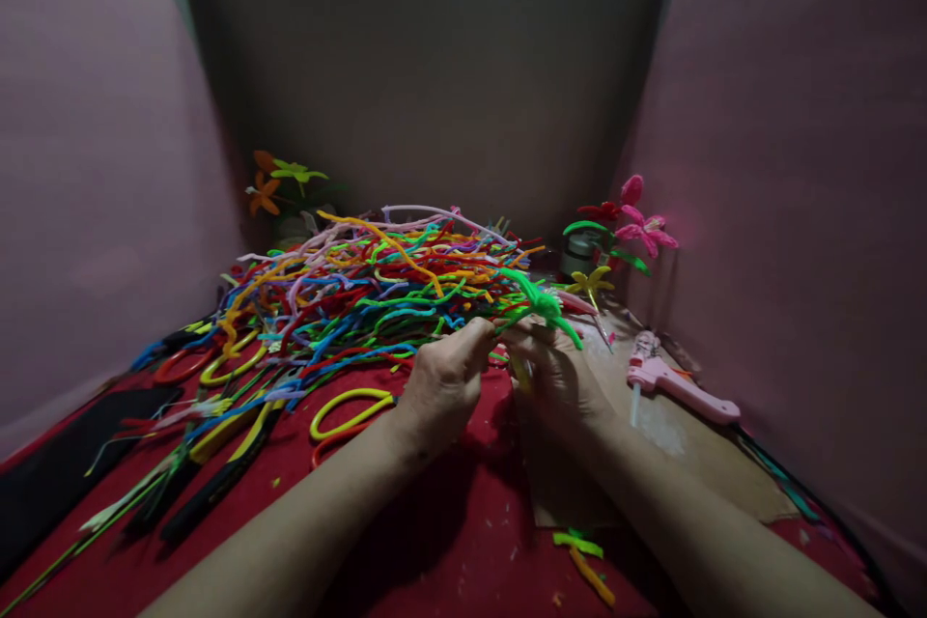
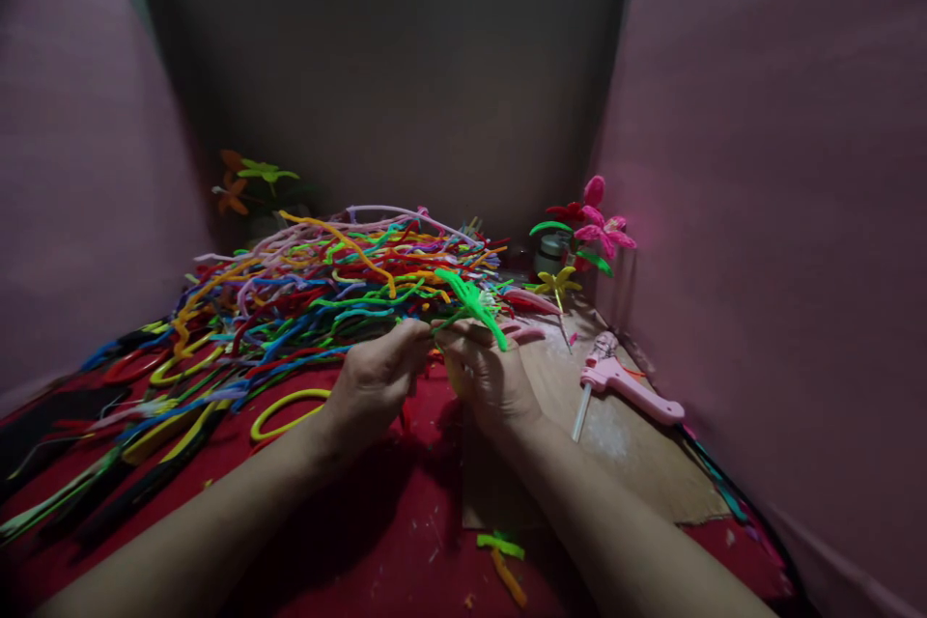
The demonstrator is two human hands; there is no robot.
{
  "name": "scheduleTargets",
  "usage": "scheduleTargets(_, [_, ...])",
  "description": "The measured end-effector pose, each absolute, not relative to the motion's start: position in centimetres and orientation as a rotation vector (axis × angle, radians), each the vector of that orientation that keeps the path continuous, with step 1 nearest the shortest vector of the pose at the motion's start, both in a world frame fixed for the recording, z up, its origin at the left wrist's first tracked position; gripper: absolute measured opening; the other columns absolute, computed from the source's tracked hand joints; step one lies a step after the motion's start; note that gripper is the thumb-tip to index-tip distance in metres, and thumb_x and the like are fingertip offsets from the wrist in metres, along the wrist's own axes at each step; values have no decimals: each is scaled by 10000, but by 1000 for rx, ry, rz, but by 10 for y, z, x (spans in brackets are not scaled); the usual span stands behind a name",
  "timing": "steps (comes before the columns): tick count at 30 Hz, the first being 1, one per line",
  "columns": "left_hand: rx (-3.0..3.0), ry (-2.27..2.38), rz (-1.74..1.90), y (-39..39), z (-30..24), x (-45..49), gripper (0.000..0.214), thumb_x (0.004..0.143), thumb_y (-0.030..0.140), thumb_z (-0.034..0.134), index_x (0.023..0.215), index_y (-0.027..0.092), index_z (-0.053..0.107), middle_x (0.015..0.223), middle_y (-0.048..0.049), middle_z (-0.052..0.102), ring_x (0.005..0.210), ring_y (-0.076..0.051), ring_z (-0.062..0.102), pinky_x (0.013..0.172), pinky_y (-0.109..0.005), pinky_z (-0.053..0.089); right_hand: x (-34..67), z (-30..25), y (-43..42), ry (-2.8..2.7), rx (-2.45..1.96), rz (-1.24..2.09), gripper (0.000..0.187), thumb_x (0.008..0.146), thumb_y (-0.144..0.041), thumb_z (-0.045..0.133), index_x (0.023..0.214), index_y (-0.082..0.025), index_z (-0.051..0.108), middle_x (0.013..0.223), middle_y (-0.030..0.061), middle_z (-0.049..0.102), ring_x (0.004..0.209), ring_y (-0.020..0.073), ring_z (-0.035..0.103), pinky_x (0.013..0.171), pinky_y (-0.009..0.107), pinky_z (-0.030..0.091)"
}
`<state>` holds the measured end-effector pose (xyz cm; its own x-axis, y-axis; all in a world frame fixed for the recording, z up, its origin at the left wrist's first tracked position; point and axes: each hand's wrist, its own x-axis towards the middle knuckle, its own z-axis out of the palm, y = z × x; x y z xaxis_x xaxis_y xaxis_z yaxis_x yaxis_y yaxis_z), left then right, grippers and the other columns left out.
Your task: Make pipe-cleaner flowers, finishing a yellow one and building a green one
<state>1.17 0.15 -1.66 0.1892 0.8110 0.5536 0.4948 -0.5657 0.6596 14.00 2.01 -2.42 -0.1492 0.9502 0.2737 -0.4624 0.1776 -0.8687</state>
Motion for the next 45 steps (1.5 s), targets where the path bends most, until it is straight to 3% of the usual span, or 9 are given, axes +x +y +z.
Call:
scheduleTargets(10, [1080, 599, 796, 3, 2, 2, 120, 790, 277, 525, 865, 195, 480, 558, 93, 384, 305, 3, 113, 235, -116, 226, 143, -22, 19, -1013, -512, 1534, 104, 628, -172, 685, 600, -185, 586, 550, -44, 503, 472, 74, 376, 478, 227, 319])
scheduleTargets(14, [1450, 887, 1004, 2, -2, 6, 120, 803, 300, 498, 787, 182, 510, 571, 51, 454, 347, -36, 330, 333, -157, 336, 141, -27, 24, -951, -478, 1536, 102, 617, -165, 683, 584, -183, 588, 569, -38, 517, 506, 83, 417, 516, 228, 358])
scheduleTargets(16, [1824, 1074, 1195, 1, -7, 8, 82, 789, 246, 513, 805, 182, 560, 651, 5, 540, 510, -84, 492, 495, -192, 421, 140, -28, 25, -921, -486, 1516, 102, 628, -175, 679, 587, -193, 587, 571, -43, 515, 525, 86, 431, 520, 221, 359])
scheduleTargets(19, [2210, 1163, 1297, 0, -12, 9, 178, 790, 156, 476, 911, 200, 599, 771, -25, 592, 715, -127, 554, 684, -230, 425, 140, -26, 23, -955, -502, 1521, 80, 649, -188, 678, 620, -214, 607, 566, -56, 518, 516, 79, 421, 508, 213, 346])
scheduleTargets(24, [1811, 1203, 1216, -1, -4, 10, 144, 822, 260, 451, 740, 177, 534, 534, 48, 476, 383, -61, 434, 390, -175, 359, 142, -16, 16, -1087, -452, 1605, 113, 618, -181, 698, 718, -215, 658, 652, -27, 601, 608, 115, 508, 607, 257, 398])
scheduleTargets(28, [1459, 972, 1067, 1, 6, 7, 161, 792, 299, 495, 703, 164, 500, 542, 48, 499, 303, -53, 395, 266, -171, 336, 144, -18, 20, -1115, -484, 1587, 103, 627, -208, 694, 726, -194, 669, 652, -14, 622, 590, 114, 519, 574, 249, 393])
scheduleTargets(34, [1197, 691, 903, 5, 7, -2, 126, 754, 262, 565, 762, 140, 536, 517, 53, 526, 259, -20, 338, 249, -158, 367, 147, -27, 29, -1040, -475, 1698, 164, 616, -197, 693, 779, -198, 673, 671, -7, 640, 555, 107, 517, 496, 224, 377])
scheduleTargets(39, [1162, 585, 836, 5, 1, 0, 164, 789, 300, 532, 773, 138, 547, 374, 85, 420, 205, -28, 267, 216, -145, 294, 149, -29, 30, -1043, -434, 1790, 208, 617, -203, 701, 822, -201, 664, 663, -12, 624, 547, 96, 516, 474, 199, 369])
scheduleTargets(45, [1606, 955, 980, 4, 2, 6, 201, 815, 342, 478, 731, 166, 526, 526, 29, 526, 352, -78, 467, 358, -182, 366, 146, -28, 29, -1005, -447, 1653, 129, 628, -188, 671, 755, -201, 655, 705, -5, 640, 581, 110, 520, 453, 206, 339])
